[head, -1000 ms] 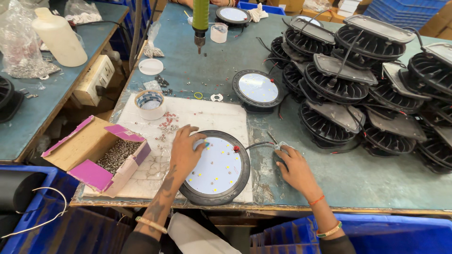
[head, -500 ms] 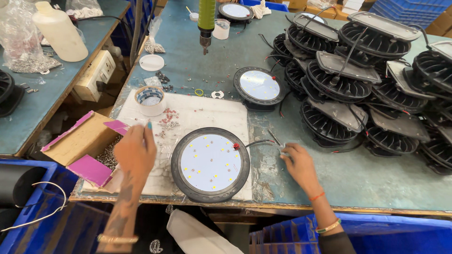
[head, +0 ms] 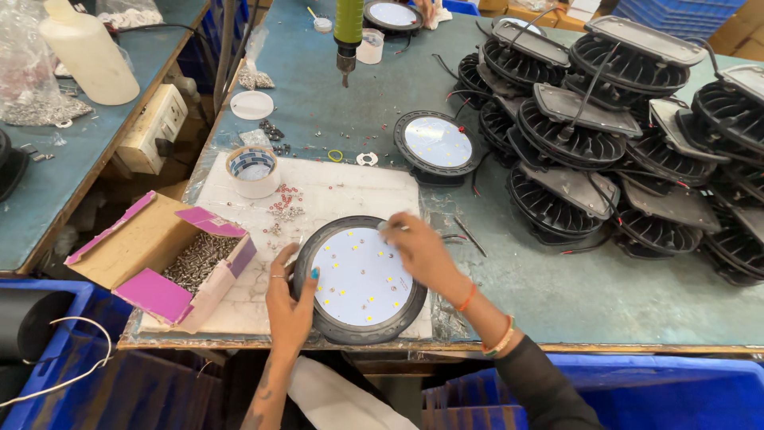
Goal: The person places small components onto a circular LED light panel and uses a green handheld tool to apply material to the LEDs. The person then wipes the surface of the panel with a cloth. The task occurs at a workbench with stacks of similar light fixtures nearby.
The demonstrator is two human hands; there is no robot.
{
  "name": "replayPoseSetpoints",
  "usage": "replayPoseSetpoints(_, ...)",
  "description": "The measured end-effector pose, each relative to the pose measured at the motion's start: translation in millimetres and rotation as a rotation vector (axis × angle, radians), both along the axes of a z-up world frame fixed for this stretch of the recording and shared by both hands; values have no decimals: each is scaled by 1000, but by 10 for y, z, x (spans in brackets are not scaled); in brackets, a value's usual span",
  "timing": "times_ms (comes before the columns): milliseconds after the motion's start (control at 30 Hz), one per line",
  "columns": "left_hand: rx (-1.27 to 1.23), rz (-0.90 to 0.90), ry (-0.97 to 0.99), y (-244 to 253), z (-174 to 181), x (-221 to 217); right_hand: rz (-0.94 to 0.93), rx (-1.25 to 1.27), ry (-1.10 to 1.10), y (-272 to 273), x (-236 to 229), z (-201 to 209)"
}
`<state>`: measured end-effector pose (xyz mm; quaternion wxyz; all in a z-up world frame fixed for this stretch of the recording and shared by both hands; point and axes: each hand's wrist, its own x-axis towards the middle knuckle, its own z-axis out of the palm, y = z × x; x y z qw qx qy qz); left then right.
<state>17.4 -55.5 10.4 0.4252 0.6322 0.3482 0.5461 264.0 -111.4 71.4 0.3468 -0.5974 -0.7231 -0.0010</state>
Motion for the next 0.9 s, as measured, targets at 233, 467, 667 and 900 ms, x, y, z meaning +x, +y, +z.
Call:
replayPoseSetpoints(233, -41, -72, 23, 59, -103, -90, 262, -86, -288, 29, 276, 155)
replayPoseSetpoints(467, -46, -57, 44, 65, -82, -102, 181, 11, -164, 107, 119, 254)
replayPoseSetpoints(667, -66, -61, 19, 58, -84, -108, 246, -132, -201, 91, -108, 116)
replayPoseSetpoints(900, -49, -67, 11, 63, -69, -119, 149, -78, -273, 221, 14, 159)
